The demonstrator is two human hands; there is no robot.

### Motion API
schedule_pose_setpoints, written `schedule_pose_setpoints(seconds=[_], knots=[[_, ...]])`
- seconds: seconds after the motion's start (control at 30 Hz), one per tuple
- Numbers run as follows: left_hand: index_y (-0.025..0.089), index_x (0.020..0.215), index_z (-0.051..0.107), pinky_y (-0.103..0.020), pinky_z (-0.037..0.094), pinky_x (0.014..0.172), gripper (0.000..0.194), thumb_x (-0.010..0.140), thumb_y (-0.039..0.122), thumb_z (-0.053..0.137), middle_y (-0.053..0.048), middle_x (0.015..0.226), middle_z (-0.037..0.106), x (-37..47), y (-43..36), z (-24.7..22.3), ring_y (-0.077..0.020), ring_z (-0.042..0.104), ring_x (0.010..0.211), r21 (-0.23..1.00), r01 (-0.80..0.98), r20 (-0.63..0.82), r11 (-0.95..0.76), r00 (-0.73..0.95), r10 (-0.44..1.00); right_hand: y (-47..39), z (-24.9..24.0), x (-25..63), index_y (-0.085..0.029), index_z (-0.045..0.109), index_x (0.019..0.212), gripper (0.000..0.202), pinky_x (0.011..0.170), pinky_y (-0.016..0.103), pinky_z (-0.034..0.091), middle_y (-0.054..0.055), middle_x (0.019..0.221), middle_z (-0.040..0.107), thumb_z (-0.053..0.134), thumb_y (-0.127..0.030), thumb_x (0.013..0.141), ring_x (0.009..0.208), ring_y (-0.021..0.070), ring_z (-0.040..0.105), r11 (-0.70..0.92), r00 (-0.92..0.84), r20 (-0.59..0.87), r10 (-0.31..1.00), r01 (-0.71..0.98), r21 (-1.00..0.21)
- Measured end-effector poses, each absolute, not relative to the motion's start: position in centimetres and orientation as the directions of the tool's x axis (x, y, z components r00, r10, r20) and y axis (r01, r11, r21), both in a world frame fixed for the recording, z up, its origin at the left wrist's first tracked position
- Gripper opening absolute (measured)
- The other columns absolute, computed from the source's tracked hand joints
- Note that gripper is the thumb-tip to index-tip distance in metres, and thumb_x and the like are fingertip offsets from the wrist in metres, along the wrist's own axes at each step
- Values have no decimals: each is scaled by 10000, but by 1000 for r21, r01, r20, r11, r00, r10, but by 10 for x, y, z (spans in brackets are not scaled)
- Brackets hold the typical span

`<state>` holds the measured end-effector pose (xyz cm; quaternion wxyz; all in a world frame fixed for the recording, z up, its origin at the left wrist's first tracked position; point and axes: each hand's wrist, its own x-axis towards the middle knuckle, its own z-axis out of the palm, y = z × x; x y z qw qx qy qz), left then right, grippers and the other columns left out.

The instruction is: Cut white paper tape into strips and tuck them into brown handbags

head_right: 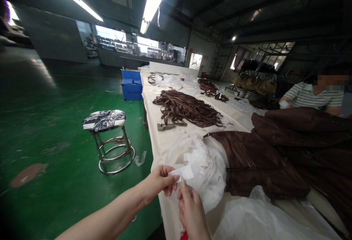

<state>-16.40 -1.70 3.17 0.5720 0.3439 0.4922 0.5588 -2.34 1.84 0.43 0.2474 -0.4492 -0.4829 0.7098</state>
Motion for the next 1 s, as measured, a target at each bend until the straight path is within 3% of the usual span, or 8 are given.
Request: schedule_pose_setpoints(seconds=[0.27, 0.5, 0.73, 0.87, 1.0], knots=[[127, 652, 611, -182, 364, 400, 412, 631, 506, 772, 0, 540, 617, -165, -13, 28, -61, 490, 390, 938, -310, -200, 156, -115, 973, 22, -3, -28, -234, 377, 639, 591, 307, 172, 57, -136, 414, 191, 537, -798, 707, 310, 24, 113, -423, -451, -415, 790, 88, -902], [115, 633, 643, -191, 388, 420, 350, 680, 447, 744, -24, 587, 634, -165, -12, 22, -67, 511, 419, 934, -295, -206, 202, 18, 978, 22, 9, -27, -240, 376, 657, 570, 307, 187, 55, -128, 421, 211, 501, -788, 748, 313, 31, 105, -421, -473, -419, 775, 109, -901], [116, 641, 642, -195, 353, 403, 417, 633, 518, 751, -23, 580, 616, -168, -7, 20, -68, 496, 410, 931, -293, -230, 217, -10, 973, 31, 15, -37, -236, 365, 653, 556, 302, 167, 63, -138, 394, 217, 514, -760, 766, 274, 26, 145, -481, -462, -485, 743, 136, -866], [134, 683, 621, -218, 372, 423, 444, 690, 575, 675, -18, 576, 611, -172, 0, 14, -84, 483, 407, 975, -106, -209, 196, -124, 970, 37, 13, -38, -227, 404, 685, 500, 299, 159, 62, -133, 383, 271, 458, -699, 841, 258, 30, 176, -590, -464, -568, 680, 115, -800], [141, 766, 663, -246, 406, 490, 352, 743, 492, 651, -37, 660, 674, -182, 8, 12, -108, 506, 450, 982, 124, -105, 141, -256, 961, 30, 10, -27, -218, 460, 727, 518, 291, 155, 62, -127, 404, 328, 459, -729, 812, 251, 27, 200, -619, -515, -612, 600, 185, -763]])
